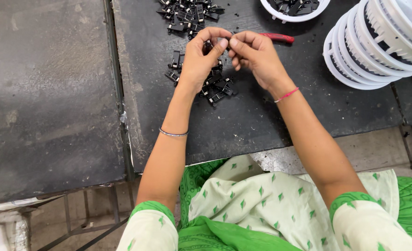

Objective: The person picks small black plastic switch components one at a time from a pile on the workbench, trims or presses them with red-handled pliers, and places the processed pieces into a white bowl beside the pile, repeating the cycle continuously.

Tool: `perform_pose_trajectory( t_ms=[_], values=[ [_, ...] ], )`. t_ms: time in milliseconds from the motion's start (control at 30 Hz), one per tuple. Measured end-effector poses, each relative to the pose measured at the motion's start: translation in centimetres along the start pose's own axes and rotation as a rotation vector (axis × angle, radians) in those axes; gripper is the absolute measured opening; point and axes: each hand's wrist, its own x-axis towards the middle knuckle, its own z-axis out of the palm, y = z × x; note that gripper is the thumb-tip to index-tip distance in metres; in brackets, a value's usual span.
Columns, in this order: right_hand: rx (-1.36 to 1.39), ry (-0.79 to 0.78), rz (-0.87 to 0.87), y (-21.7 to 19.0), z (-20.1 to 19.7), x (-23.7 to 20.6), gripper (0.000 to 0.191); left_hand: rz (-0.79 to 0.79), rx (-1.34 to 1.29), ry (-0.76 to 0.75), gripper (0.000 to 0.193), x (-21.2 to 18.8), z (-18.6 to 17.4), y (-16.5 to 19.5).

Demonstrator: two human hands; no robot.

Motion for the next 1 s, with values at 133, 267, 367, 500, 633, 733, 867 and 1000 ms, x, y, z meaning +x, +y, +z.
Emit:
perform_pose_trajectory(
  t_ms=[133, 267, 367, 500, 633, 733, 867, 1000],
  values=[
    [-0.277, 0.063, -0.131, 0.0, -0.1, 0.0, 0.022, 0.01, -0.046, 0.005, 0.013, 0.1, 0.0, -0.1],
    [-1.149, 0.325, -0.439, -0.3, -1.4, -0.5, 0.038, 0.003, -0.206, 0.034, 0.012, 0.4, -0.7, -0.3],
    [-1.398, 0.359, -0.426, -0.5, -2.8, -1.3, 0.058, -0.019, -0.25, 0.094, 0.014, 0.8, -1.1, -0.6],
    [-1.475, 0.317, -0.321, 0.4, -3.3, -1.2, 0.066, -0.022, -0.223, 0.173, 0.017, 1.0, -1.7, -1.0],
    [-1.552, 0.297, -0.335, 1.3, -3.6, -0.9, 0.06, 0.006, -0.158, 0.185, 0.017, 0.9, -1.8, -1.2],
    [-1.566, 0.331, -0.359, 2.1, -3.6, -0.7, 0.05, -0.018, -0.143, 0.184, 0.017, 0.9, -1.6, -1.3],
    [-1.502, 0.421, -0.497, 2.0, -3.3, 0.0, 0.041, -0.041, -0.128, 0.187, 0.017, 0.9, -1.5, -1.3],
    [-1.25, 0.513, -0.407, 0.8, -1.9, 0.0, 0.032, -0.041, -0.107, 0.2, 0.015, 1.0, -1.6, -1.2]
  ],
)
